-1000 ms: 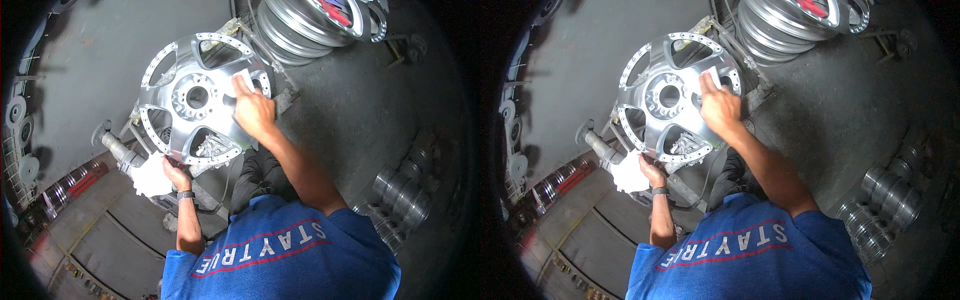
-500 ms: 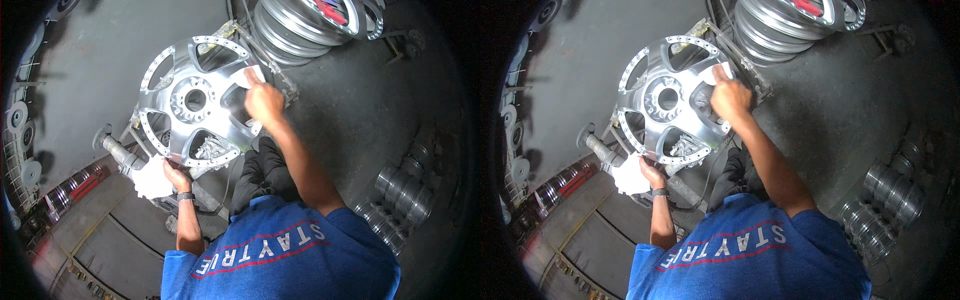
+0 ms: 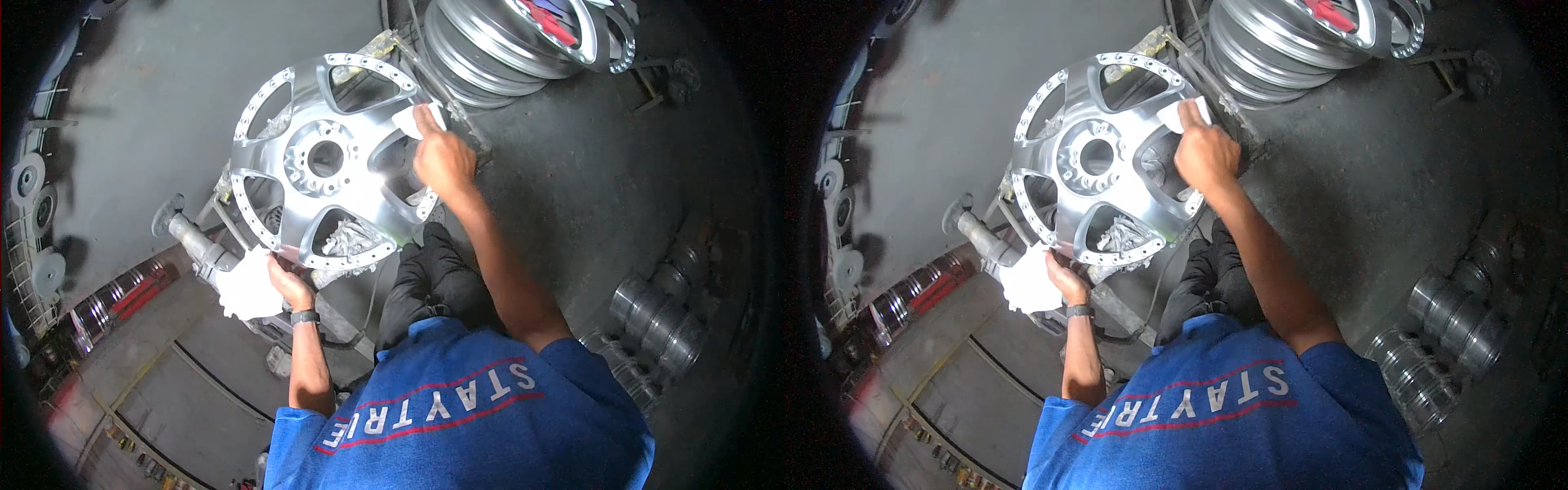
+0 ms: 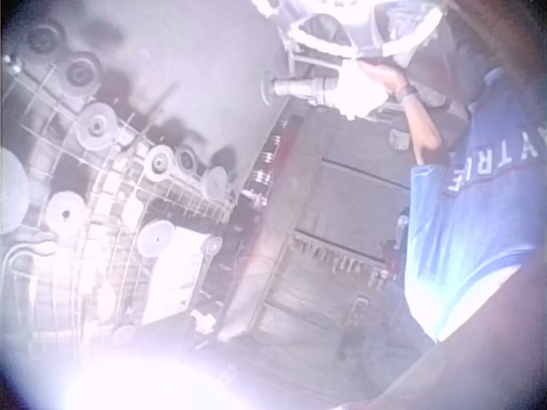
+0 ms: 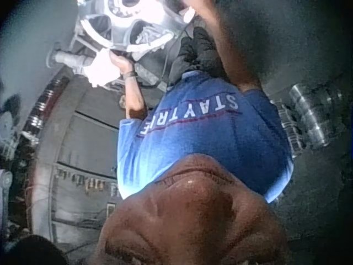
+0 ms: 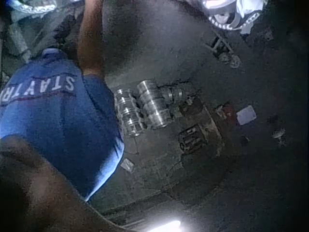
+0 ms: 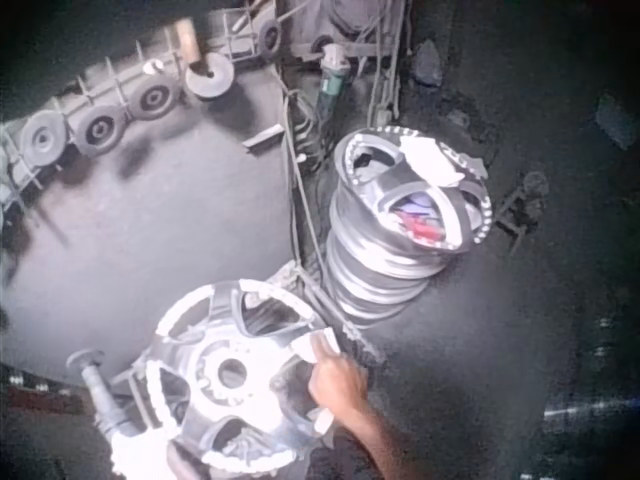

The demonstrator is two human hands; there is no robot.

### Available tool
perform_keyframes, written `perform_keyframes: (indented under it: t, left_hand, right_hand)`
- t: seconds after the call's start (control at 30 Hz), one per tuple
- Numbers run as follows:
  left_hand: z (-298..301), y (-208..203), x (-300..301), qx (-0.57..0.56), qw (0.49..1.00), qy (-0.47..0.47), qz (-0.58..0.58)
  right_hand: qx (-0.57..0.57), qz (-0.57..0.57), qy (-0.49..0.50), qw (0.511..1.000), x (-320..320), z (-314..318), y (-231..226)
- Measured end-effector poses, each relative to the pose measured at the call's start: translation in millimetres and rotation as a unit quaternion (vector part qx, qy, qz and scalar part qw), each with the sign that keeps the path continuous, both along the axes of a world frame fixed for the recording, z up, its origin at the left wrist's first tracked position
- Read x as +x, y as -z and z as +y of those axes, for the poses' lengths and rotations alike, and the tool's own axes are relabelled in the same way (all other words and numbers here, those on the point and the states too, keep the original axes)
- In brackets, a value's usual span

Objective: The person cuts open a white plastic bag with a knife, removes a green sponge, and wipes the surface of a silver car wheel mounted on a stand. The person then uses a white cloth to wipe the wheel further.

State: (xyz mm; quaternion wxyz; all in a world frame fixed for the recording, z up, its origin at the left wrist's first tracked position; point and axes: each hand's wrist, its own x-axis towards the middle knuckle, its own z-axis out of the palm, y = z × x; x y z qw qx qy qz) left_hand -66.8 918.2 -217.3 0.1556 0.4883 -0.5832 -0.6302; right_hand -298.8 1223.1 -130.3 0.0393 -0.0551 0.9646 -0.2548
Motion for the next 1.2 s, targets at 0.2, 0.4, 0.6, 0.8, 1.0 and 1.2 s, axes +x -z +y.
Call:
perform_keyframes:
  t: [0.2,0.4,0.6,0.8,1.0,1.2]
  left_hand:
    - [-0.3,0.7,-3.6,-0.013,1.0,0.004,-0.009]
    - [1.3,-0.3,-0.1,-0.002,1.0,0.003,-0.004]
    - [-4.4,7.3,0.7,-0.011,1.0,0.015,-0.005]
    - [-5.5,9.5,4.3,0.001,1.0,0.013,-0.019]
    - [0.0,1.4,-3.6,-0.012,1.0,0.001,-0.016]
    - [-1.9,-0.3,2.4,-0.002,0.999,0.008,-0.031]
  right_hand:
    - [0.047,0.039,-0.124,0.99,40.5,-45.8,-7.0]
    - [-0.004,0.036,-0.01,0.999,-7.6,4.8,8.1]
    - [0.06,0.057,-0.129,0.988,36.9,-48.3,-5.8]
    - [0.009,-0.012,-0.012,1.0,-15.5,2.1,9.9]
    - [0.055,-0.017,-0.083,0.995,4.1,-37.4,-22.1]
    - [0.053,-0.079,-0.043,0.995,-24.4,-9.6,-6.6]
